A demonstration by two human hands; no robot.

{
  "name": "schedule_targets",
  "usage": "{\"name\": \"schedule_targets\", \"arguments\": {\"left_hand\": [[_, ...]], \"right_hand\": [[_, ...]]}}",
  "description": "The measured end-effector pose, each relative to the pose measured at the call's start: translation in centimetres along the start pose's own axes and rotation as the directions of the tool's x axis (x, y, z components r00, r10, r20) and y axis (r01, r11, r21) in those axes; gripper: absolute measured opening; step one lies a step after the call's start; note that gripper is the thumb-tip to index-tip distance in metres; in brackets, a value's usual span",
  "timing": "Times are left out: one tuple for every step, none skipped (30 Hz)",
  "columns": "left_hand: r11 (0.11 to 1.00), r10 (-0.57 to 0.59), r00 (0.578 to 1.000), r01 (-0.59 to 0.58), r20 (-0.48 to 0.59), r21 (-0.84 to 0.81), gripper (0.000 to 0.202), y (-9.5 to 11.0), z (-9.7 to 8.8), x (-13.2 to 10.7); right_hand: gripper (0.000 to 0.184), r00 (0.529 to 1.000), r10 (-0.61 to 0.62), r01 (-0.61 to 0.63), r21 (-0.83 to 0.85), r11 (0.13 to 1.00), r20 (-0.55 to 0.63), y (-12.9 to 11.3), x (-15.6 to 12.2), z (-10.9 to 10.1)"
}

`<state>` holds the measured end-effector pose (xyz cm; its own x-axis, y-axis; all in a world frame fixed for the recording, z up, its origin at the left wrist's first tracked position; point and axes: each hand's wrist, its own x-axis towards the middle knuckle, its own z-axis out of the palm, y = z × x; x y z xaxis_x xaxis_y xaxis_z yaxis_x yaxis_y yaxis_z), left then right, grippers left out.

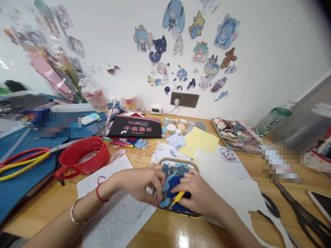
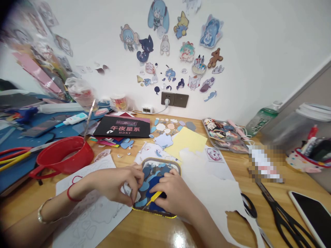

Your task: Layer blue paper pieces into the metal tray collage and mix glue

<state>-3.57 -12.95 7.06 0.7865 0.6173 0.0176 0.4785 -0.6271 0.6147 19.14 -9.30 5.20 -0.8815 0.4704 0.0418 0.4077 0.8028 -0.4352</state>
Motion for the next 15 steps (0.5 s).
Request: {"name": "schedule_targets", "arguments": {"left_hand": [[0.999,0.009,1.0,-0.009,0.005,-0.034,0.005,0.1,-0.2,0.0],[0.998,0.012,1.0,-0.011,0.008,-0.067,0.005,0.1,-0.3,0.0],[0.995,0.01,1.0,-0.009,0.012,-0.095,0.005,0.2,-0.5,0.0],[0.993,0.007,1.0,-0.005,0.016,-0.117,0.005,0.2,-0.6,0.1],[0.992,-0.004,1.0,0.006,0.018,-0.129,0.005,0.2,-0.7,0.1],[0.991,-0.021,1.0,0.023,0.016,-0.13,0.006,0.2,-0.7,0.1],[0.992,-0.044,0.999,0.045,0.012,-0.12,0.006,0.2,-0.7,0.1],[0.992,-0.069,0.998,0.069,0.005,-0.103,0.007,0.2,-0.6,0.1],[0.992,-0.091,0.996,0.09,0.0,-0.083,0.007,0.2,-0.6,0.1],[0.992,-0.104,0.995,0.104,-0.001,-0.067,0.008,0.2,-0.5,0.2],[0.993,-0.105,0.994,0.105,0.005,-0.06,0.008,0.2,-0.4,0.2],[0.993,-0.097,0.995,0.097,0.014,-0.06,0.008,0.2,-0.3,0.2],[0.994,-0.084,0.996,0.086,0.023,-0.064,0.008,0.2,-0.2,0.3],[0.995,-0.073,0.997,0.075,0.029,-0.067,0.008,0.2,-0.1,0.3],[0.995,-0.068,0.997,0.07,0.032,-0.068,0.008,0.2,-0.1,0.4]], "right_hand": [[0.024,1.0,-0.002,0.002,0.003,1.0,0.0,0.0,0.0,0.0],[0.024,1.0,-0.003,0.003,0.005,1.0,0.0,0.0,0.0,-0.1],[0.023,1.0,-0.002,0.002,0.005,1.0,-0.001,0.0,0.0,-0.1],[0.023,1.0,0.0,0.0,0.006,1.0,-0.001,0.0,0.0,-0.1],[0.022,1.0,0.0,0.0,0.009,1.0,-0.001,0.0,0.0,-0.2],[0.021,1.0,-0.004,0.004,0.015,1.0,-0.003,-0.1,0.0,-0.2],[0.021,1.0,-0.013,0.013,0.023,1.0,-0.004,-0.2,-0.1,-0.2],[0.02,1.0,-0.025,0.026,0.033,0.999,-0.005,-0.3,-0.1,-0.1],[0.02,0.999,-0.041,0.041,0.043,0.998,-0.002,-0.4,-0.1,0.0],[0.02,0.998,-0.059,0.059,0.049,0.997,0.003,-0.6,-0.1,0.2],[0.02,0.997,-0.076,0.076,0.05,0.996,0.009,-0.7,-0.1,0.4],[0.02,0.996,-0.09,0.09,0.046,0.995,0.017,-0.9,0.0,0.6],[0.021,0.995,-0.101,0.1,0.039,0.994,0.023,-1.0,0.0,0.9],[0.021,0.994,-0.106,0.105,0.031,0.994,0.026,-1.1,0.1,1.1],[0.021,0.994,-0.108,0.108,0.024,0.994,0.025,-1.3,0.2,1.3]]}}
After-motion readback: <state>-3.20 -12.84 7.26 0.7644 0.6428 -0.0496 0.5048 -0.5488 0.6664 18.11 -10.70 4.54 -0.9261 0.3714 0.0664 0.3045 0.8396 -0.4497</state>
